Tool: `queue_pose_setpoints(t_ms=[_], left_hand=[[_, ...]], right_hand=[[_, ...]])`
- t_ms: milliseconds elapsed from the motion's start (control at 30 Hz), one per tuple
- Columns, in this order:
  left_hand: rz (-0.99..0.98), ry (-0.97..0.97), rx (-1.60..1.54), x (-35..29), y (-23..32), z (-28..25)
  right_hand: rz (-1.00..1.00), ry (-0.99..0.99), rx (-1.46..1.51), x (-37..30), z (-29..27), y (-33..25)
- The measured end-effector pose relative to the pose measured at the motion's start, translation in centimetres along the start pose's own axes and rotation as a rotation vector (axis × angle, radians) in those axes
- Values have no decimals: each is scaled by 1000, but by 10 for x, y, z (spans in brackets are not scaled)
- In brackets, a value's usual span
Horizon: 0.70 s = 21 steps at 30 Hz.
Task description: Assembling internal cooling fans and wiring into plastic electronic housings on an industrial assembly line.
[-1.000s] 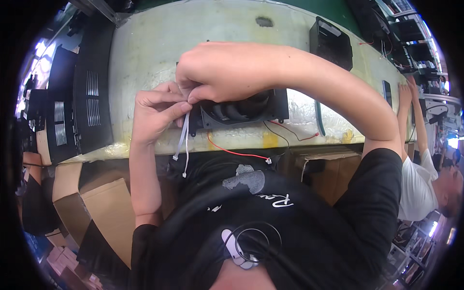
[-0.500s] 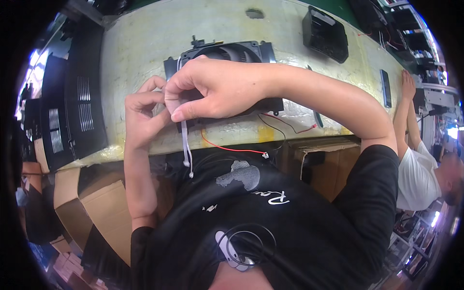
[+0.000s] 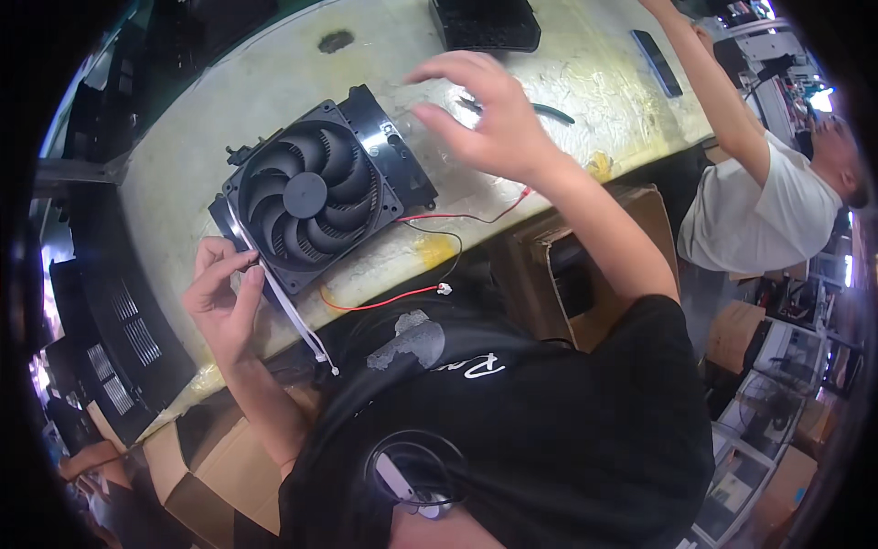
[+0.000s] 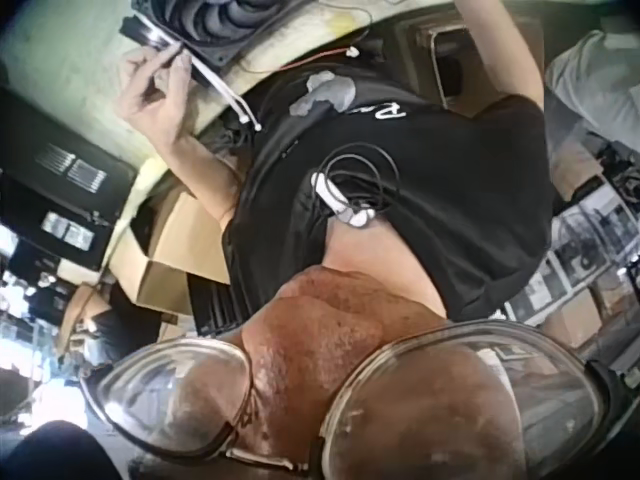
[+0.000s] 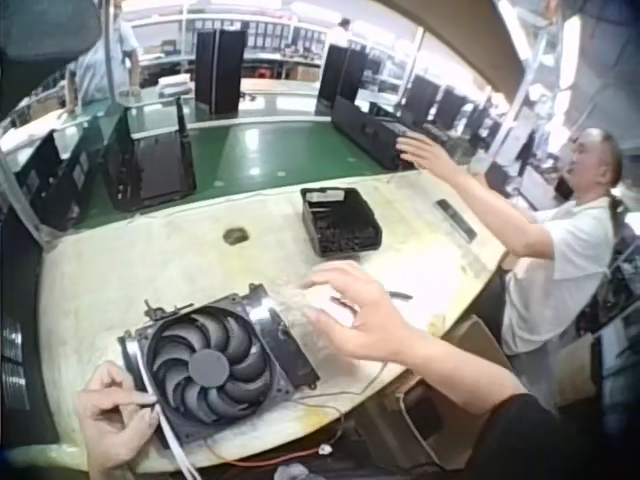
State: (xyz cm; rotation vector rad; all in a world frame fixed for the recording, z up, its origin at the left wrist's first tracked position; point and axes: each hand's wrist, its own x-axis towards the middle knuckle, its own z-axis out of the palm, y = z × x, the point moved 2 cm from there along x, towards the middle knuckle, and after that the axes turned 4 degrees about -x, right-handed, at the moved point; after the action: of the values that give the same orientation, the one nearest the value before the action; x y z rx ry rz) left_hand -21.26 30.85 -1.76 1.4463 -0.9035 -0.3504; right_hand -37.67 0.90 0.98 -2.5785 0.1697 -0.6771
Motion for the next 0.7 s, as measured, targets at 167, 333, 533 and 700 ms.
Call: queue_pose_setpoints(t_ms=[167,333,533,700], left_hand=[[69,33,124,-9,-2,-1],[187,126,116,-15,-6,8],[87,283,-102,-21,-15,7],[84,296,-216,-23,-18,3]], right_hand=[[274,-104,-558,-65,-8,37],[336,-107,-583,-88,-5,31],[502,162,-169,-79,-22,43],[-1,-254,45,9,-5,-91]])
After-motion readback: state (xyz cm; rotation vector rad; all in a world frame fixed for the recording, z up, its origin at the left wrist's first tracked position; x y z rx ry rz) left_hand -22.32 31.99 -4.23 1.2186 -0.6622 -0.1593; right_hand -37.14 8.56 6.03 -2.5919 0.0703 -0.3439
